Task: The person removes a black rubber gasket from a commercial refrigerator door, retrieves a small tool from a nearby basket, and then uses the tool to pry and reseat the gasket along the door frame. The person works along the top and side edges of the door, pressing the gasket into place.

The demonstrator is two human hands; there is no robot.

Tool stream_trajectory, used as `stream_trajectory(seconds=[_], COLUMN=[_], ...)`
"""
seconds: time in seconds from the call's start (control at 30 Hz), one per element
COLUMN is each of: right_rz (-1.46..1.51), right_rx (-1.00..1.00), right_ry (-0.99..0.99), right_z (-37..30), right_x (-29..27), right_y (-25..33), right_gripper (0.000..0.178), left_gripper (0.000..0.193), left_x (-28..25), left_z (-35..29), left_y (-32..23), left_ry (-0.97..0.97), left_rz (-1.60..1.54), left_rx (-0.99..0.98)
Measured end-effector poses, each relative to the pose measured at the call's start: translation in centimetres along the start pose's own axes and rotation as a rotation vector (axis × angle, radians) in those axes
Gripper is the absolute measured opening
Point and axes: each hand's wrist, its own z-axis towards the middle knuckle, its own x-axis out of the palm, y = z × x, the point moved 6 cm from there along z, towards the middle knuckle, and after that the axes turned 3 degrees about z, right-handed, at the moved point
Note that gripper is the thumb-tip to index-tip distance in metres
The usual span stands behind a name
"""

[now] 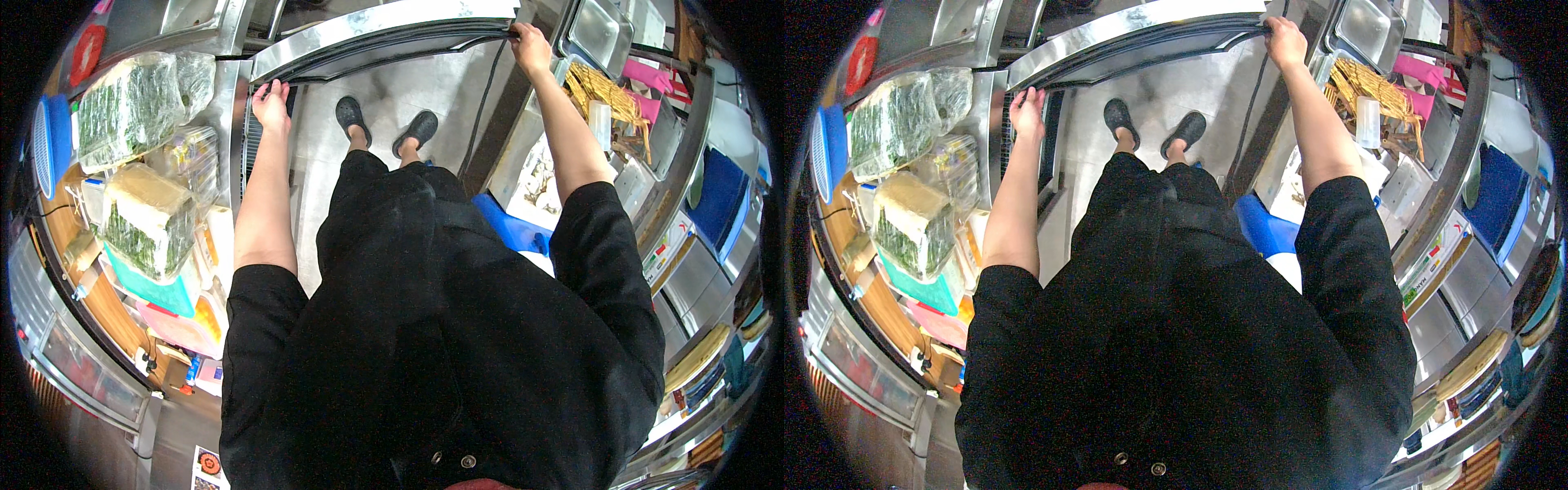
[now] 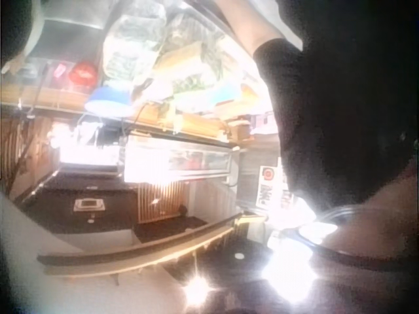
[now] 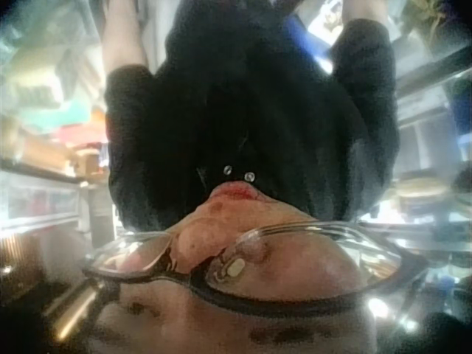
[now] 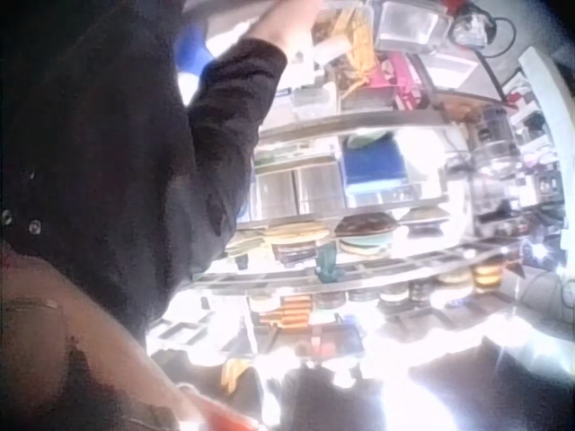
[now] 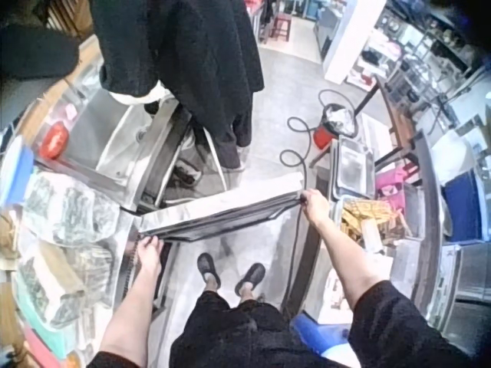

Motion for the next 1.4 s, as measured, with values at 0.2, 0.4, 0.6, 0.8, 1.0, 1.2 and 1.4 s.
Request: stream_trajectory(seconds=[0.2,0.4,0.6,0.8,1.0,1.2,1.4], right_rz=[-0.024,-0.014,0.033,0.523,0.475,0.866,0.104], right_rx=[-0.007,0.018,-0.014,-0.091,-0.541,-0.294,-0.169], right_ry=[0.016,0.009,0.028,0.119,0.083,0.114,0.226], right_z=[-0.2,-0.3,-1.1,-3.2,-5.7,-8.9,-11.8], right_x=[0.4,0.8,-0.4,-5.6,-7.5,-12.6,-11.4], right_y=[0.7,0.1,0.5,8.9,22.4,20.7,3.0], right_gripper=[0.029,0.028,0.026,0.026,0.028,0.057,0.056], left_gripper=[0.045,0.05,0.06,0.061,0.071,0.057,0.024], left_x=[-0.8,-0.2,-0.1,-2.6,17.5,20.9,16.8], left_z=[0.5,0.2,0.2,-1.8,-22.6,-27.4,-28.9], left_y=[0.9,1.1,0.9,-0.1,-8.2,-9.4,-13.0], left_ry=[0.067,0.038,0.056,-0.007,0.734,0.892,0.958], left_rz=[-0.013,-0.074,0.009,0.798,0.877,0.715,0.562], left_rx=[-0.03,-0.035,-0.085,0.016,0.854,0.803,0.664])
